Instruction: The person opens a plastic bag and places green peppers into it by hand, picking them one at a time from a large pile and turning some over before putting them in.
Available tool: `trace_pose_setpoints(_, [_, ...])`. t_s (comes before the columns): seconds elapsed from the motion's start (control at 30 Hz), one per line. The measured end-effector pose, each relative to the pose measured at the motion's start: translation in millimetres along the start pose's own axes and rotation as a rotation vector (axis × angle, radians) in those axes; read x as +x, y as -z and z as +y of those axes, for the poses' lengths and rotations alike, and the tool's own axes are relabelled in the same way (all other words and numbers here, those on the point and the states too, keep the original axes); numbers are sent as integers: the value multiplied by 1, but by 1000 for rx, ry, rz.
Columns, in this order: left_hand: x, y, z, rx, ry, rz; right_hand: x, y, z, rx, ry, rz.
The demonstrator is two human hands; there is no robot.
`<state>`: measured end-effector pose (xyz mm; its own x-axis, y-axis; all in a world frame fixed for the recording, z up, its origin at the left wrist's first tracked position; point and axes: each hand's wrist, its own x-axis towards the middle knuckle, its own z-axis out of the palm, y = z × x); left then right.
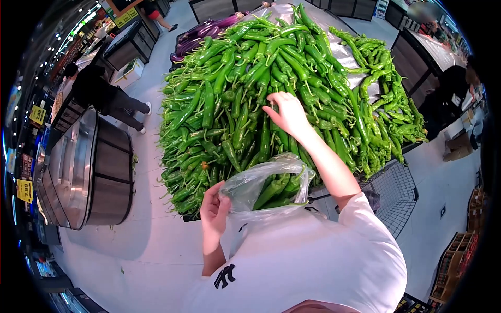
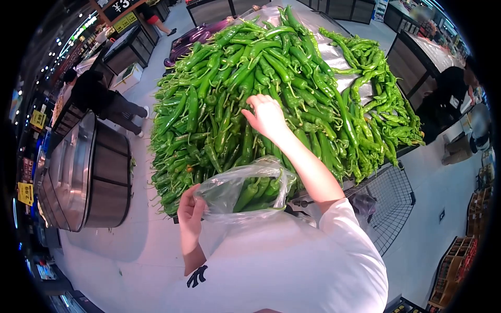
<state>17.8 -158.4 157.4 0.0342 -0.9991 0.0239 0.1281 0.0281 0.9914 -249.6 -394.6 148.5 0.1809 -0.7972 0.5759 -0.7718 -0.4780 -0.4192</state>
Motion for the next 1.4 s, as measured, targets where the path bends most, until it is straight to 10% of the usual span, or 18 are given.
trace_pose_setpoints(0.23, [-4,-3,6,12,-32,7,70,-60,-29,666,-309,-247])
trace_pose_setpoints(0.4, [-7,-8,6,29,-39,26,81,-85,-28,560,-178,-188])
trace_pose_setpoints(0.67, [1,-4,5,11,-98,55,70,76,-96,1074,-150,82])
trace_pose_setpoints(0.8, [21,-17,26,305,-443,60,25,117,-112,1331,-192,87])
trace_pose_setpoints(1.0, [24,-67,52,194,-419,-333,-39,121,-125,1650,-276,32])
trace_pose_setpoints(1.4, [19,-55,44,206,-194,-124,-161,89,-77,1366,-550,4])
